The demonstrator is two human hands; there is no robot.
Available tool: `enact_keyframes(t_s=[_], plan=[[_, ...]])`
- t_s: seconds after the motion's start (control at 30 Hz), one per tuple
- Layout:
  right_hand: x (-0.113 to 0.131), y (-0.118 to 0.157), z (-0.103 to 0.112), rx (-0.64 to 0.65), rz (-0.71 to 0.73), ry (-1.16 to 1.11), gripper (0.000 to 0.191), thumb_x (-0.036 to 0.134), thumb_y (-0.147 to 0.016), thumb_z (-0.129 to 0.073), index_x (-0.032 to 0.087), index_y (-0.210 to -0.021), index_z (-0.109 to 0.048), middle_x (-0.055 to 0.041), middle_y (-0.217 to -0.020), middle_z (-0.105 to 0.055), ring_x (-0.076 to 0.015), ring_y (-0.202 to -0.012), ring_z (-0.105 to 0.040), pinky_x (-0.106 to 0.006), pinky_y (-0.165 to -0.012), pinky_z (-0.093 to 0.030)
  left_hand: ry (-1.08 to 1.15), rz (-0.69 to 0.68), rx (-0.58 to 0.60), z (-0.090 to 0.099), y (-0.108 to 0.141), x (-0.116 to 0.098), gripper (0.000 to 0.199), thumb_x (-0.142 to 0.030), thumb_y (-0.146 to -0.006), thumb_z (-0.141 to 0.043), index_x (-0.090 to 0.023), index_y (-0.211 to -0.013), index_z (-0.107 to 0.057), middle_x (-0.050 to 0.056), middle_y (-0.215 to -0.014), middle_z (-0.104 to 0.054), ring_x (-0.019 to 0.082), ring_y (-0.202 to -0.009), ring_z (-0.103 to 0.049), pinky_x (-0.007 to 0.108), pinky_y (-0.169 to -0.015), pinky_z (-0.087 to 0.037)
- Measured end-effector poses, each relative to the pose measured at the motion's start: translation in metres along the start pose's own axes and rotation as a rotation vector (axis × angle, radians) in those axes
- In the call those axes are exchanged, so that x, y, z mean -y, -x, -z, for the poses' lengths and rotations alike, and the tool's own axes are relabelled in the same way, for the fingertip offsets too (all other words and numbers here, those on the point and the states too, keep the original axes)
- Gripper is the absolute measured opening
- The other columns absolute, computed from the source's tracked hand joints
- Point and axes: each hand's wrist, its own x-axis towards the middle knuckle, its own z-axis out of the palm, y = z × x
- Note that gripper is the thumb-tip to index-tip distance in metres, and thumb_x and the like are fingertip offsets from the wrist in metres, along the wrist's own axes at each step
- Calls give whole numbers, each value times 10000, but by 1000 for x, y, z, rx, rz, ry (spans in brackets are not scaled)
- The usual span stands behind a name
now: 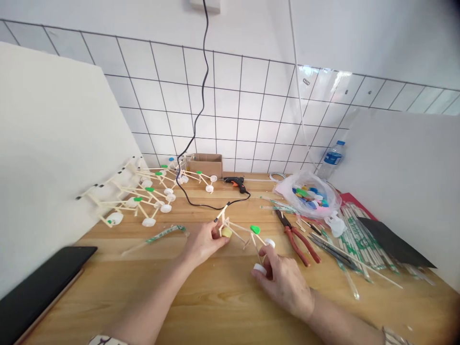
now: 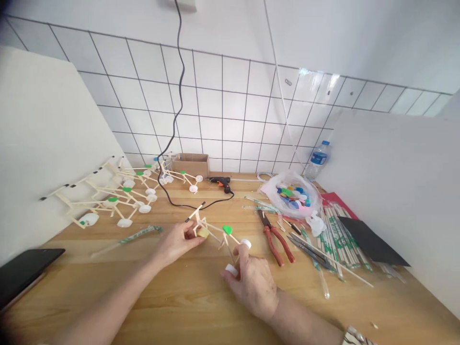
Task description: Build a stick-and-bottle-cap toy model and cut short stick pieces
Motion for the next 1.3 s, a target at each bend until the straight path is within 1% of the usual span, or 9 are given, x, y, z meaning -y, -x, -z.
enact_keyframes(t_s=[0.13,0.33,0.5,0.63,0.73,0.87,1.03,1.13,1.3], plan=[[-1,-1,2,-4,43,42,71,268,-767,-485,209,-764,-445,30,-619,-596,-128,-556,-552,-223,-520,-299,-39,4,14,-1,2,-3,198,-361,-648,-599,-172,-707,-585,-18,-588,-584,138,-557,-531,229,-509,-300],[-3,0,5,0,53,35,46,252,-777,-460,210,-759,-459,33,-621,-573,-117,-539,-519,-217,-513,-296,-43,-18,20,-5,3,-3,237,-369,-681,-587,-178,-815,-627,-14,-589,-580,148,-553,-530,234,-503,-299],[-6,0,6,46,33,17,146,295,-804,-445,210,-688,-421,35,-581,-535,-116,-519,-483,-223,-508,-288,-28,-47,14,-7,4,-2,240,-346,-681,-585,-190,-855,-641,-24,-559,-574,144,-526,-525,239,-505,-311],[-10,-1,6,74,56,-33,219,340,-848,-404,210,-672,-404,29,-579,-513,-116,-515,-451,-229,-513,-294,-19,-50,-3,-6,5,-4,192,-349,-656,-606,-186,-755,-629,-21,-543,-578,141,-507,-516,242,-493,-305],[-13,-3,5,84,56,-78,248,345,-869,-376,209,-663,-402,28,-579,-497,-114,-519,-438,-227,-518,-305,-2,-50,-5,-6,6,-5,185,-355,-642,-619,-195,-734,-629,-26,-524,-569,143,-502,-515,243,-492,-307],[-16,-3,4,107,61,-114,260,354,-883,-355,209,-674,-409,25,-599,-497,-113,-535,-443,-222,-525,-317,-18,-55,-16,-7,6,-4,207,-350,-638,-635,-200,-779,-650,-20,-536,-585,152,-521,-534,248,-504,-326],[-18,-1,4,134,49,-110,235,355,-868,-383,210,-685,-408,28,-596,-494,-115,-536,-447,-221,-522,-320,-66,-74,-6,-11,5,0,317,-361,-659,-632,-207,-936,-652,-2,-616,-631,169,-564,-563,256,-534,-355],[-19,0,2,141,44,-119,231,351,-865,-391,209,-684,-412,25,-601,-504,-116,-539,-454,-220,-522,-322,-90,-85,-32,-14,4,2,346,-360,-664,-627,-212,-977,-643,4,-648,-638,169,-584,-567,258,-552,-365],[-22,-1,1,126,52,-179,285,367,-881,-363,202,-664,-447,16,-597,-516,-115,-538,-462,-215,-516,-329,-27,-106,-35,-11,8,-3,238,-332,-666,-626,-209,-870,-645,-1,-676,-639,149,-602,-568,239,-577,-390]])
